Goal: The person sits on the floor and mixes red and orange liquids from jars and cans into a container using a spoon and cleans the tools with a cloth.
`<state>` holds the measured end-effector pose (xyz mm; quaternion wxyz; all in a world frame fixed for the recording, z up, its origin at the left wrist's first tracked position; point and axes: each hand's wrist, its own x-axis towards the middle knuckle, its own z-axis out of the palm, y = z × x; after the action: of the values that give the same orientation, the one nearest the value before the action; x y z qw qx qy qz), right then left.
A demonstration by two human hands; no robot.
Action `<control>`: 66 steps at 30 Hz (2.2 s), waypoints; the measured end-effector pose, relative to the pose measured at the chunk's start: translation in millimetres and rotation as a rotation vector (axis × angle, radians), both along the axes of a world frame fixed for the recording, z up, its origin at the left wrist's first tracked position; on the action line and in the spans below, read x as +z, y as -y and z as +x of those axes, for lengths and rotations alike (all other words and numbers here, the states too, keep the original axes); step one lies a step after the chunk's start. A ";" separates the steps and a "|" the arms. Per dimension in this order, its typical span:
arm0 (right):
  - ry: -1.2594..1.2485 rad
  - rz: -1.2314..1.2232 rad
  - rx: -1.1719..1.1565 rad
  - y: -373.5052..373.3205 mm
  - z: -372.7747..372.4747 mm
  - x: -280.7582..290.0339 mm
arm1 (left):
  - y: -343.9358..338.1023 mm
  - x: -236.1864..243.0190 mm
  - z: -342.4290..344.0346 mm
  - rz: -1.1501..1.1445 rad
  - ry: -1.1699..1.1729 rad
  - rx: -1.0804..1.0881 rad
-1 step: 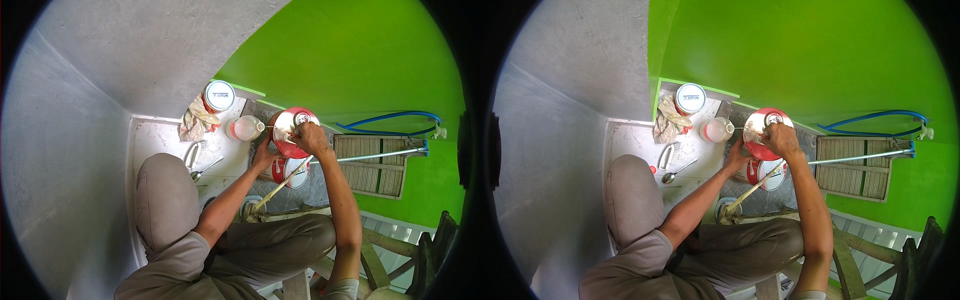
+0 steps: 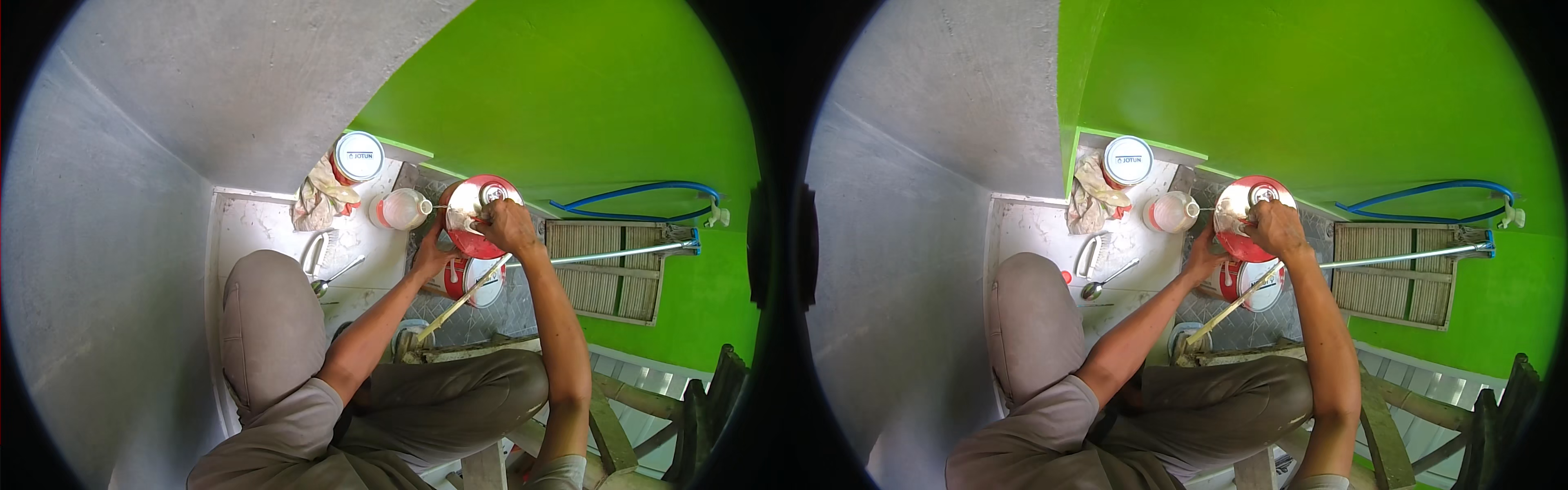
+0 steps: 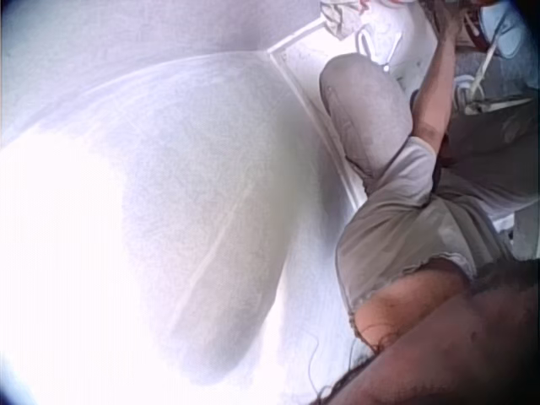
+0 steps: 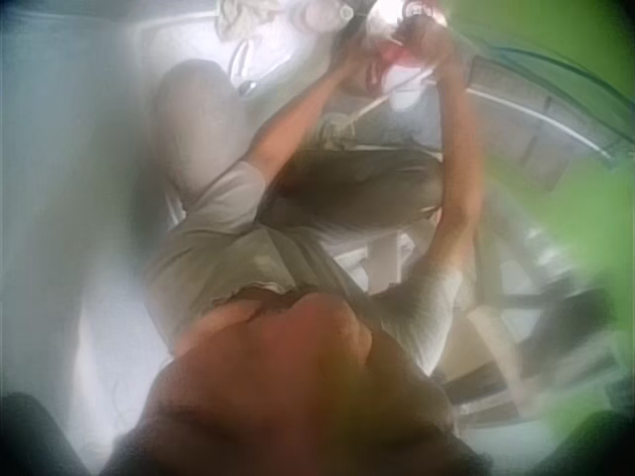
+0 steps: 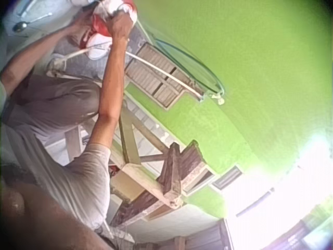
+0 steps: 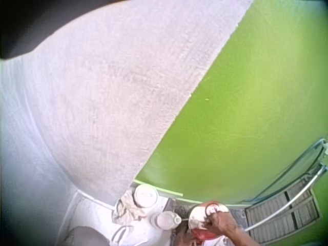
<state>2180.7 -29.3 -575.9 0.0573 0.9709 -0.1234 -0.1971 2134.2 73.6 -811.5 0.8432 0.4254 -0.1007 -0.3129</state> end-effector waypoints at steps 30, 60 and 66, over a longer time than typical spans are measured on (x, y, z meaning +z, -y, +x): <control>0.007 -0.013 0.016 -1.5 0.0 1.3 | 0.0 -0.7 -0.3 -0.006 -0.001 -0.001; -0.004 -0.001 0.000 6.2 -3.4 -5.4 | -2.6 5.0 3.6 -0.039 -0.005 -0.003; 0.006 0.017 0.000 4.2 -2.3 -3.5 | -4.0 6.5 3.9 -0.040 -0.029 -0.012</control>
<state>2178.4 -33.5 -579.4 0.0488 0.9719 -0.1219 -0.1952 2138.1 77.6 -805.0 0.8511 0.4033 -0.0974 -0.3218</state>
